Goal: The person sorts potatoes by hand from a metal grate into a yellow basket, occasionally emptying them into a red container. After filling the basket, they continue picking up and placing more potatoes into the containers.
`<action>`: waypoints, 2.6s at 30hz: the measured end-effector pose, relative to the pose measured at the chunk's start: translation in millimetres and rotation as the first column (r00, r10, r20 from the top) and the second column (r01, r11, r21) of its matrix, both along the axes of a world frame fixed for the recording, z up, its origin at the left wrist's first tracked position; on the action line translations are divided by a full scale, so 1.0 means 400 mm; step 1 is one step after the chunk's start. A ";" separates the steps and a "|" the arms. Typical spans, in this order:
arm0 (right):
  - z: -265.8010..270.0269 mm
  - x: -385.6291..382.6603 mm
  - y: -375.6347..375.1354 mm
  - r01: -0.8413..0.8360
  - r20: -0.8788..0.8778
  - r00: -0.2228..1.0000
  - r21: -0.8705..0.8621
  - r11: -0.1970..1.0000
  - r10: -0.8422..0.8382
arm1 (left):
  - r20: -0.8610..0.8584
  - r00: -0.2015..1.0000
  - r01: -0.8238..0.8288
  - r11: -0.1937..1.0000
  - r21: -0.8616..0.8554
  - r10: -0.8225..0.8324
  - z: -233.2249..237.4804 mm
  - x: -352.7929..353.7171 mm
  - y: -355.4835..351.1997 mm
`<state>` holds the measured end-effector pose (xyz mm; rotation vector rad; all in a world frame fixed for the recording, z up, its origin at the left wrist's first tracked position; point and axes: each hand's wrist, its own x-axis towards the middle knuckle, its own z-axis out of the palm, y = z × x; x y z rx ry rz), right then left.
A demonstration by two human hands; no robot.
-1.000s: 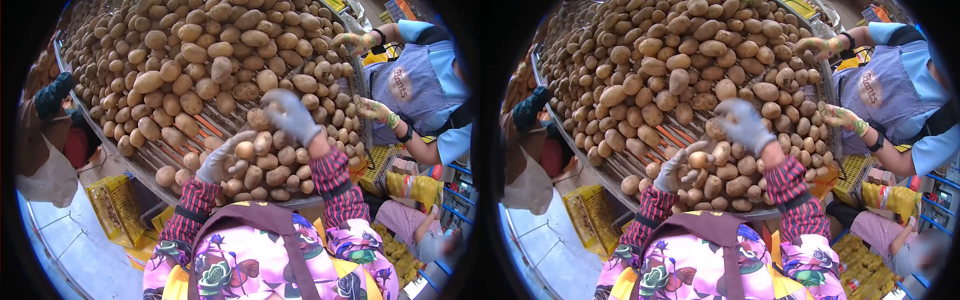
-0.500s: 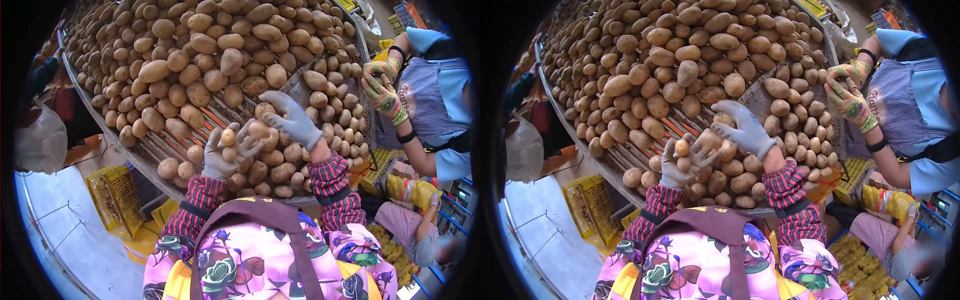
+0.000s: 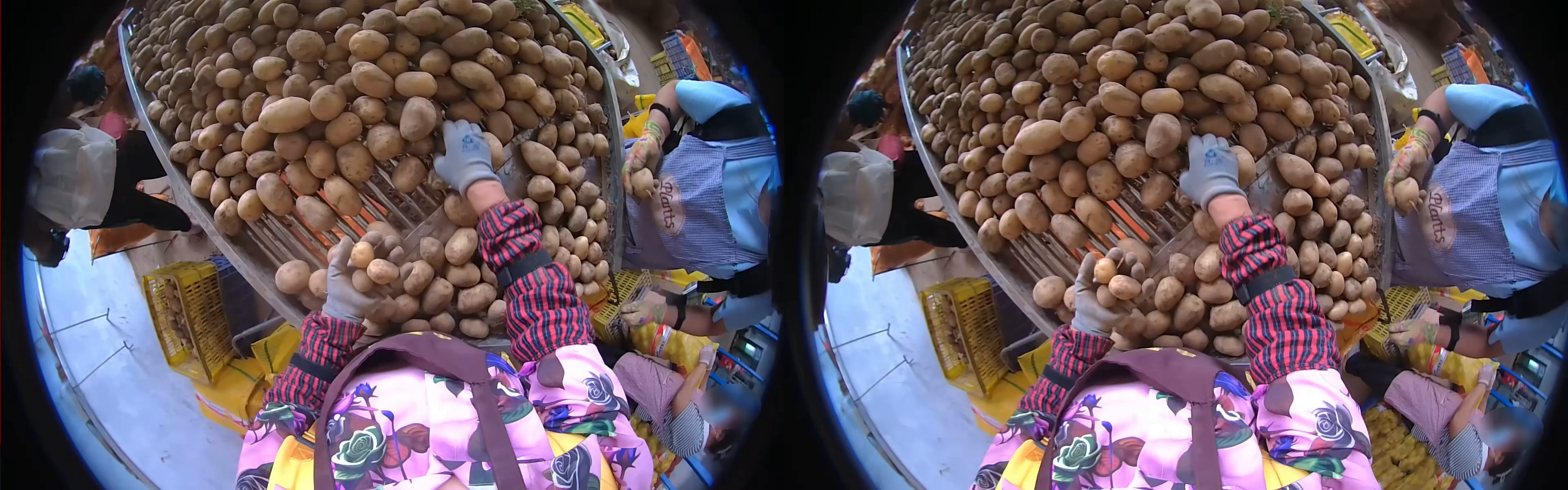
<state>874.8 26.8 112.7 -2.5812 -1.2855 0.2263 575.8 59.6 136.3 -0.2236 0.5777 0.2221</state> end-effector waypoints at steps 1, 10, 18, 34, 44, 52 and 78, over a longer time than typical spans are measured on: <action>0.020 -0.017 -0.012 -0.081 0.012 0.997 -0.083 0.993 0.082 | 0.021 1.000 0.002 1.000 0.009 -0.002 0.002 0.007 0.005; 0.092 -0.085 -0.092 0.060 -0.386 0.920 -0.031 0.998 -0.067 | 0.171 0.984 0.028 0.995 0.099 -0.045 0.025 0.078 0.024; 0.108 -0.064 -0.025 -0.041 -0.237 0.950 0.555 0.831 0.205 | 0.342 0.939 0.045 0.999 -0.025 -0.034 0.012 0.063 0.006; 0.045 -0.020 0.005 -0.202 -0.096 0.973 0.094 0.975 0.211 | 0.251 0.967 -0.035 0.999 -0.028 0.040 0.022 -0.027 0.059; 0.007 0.026 0.091 -0.125 0.015 0.992 0.071 0.990 0.124 | 0.290 0.948 -0.111 0.991 -0.076 0.129 0.057 -0.034 0.060; 0.027 -0.035 -0.017 -0.119 -0.174 0.976 0.084 0.989 0.132 | 0.216 0.964 -0.166 0.986 0.018 0.158 0.083 -0.025 0.069; 0.193 -0.671 -0.991 0.960 -0.862 0.279 0.261 -0.103 0.424 | 0.137 0.477 0.839 0.497 0.221 -0.868 0.131 0.026 -0.370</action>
